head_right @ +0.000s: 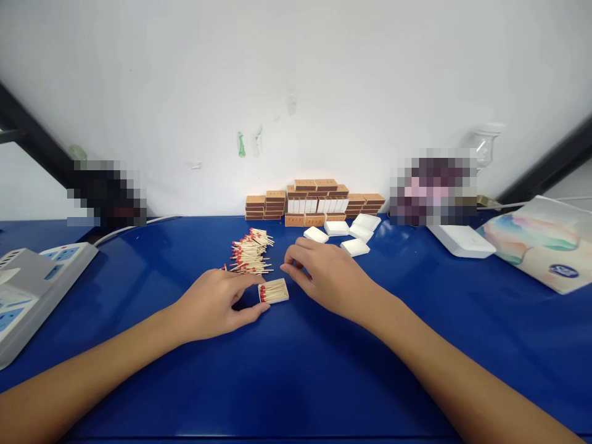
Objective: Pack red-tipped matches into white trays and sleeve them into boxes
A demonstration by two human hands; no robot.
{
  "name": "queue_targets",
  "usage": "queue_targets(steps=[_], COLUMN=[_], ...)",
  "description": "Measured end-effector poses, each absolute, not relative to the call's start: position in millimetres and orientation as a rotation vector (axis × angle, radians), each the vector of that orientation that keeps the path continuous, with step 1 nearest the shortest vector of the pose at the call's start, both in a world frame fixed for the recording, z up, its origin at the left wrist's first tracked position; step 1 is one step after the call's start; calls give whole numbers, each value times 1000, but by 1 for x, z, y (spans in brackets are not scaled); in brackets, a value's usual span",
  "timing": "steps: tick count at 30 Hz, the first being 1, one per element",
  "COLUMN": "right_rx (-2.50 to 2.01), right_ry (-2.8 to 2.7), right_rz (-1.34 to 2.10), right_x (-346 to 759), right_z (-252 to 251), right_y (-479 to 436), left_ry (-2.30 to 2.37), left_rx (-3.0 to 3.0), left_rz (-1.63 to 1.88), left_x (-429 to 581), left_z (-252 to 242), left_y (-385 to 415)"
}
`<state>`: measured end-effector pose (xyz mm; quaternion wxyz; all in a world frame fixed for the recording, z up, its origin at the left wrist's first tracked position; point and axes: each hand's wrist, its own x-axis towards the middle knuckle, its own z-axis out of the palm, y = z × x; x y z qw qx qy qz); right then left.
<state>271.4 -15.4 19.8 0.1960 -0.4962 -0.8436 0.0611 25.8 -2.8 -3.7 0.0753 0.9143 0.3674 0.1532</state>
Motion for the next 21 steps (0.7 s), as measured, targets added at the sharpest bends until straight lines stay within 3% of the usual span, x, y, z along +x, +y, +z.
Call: queue_targets(steps=[21], right_rx=[-1395], right_ry=[-2335], right_rz=[55], right_x=[282], right_z=[18], right_y=[-9], left_ry=[1142], left_rx=[2686], left_rz=[388], left_x=[26], left_z=[0], left_y=[-4])
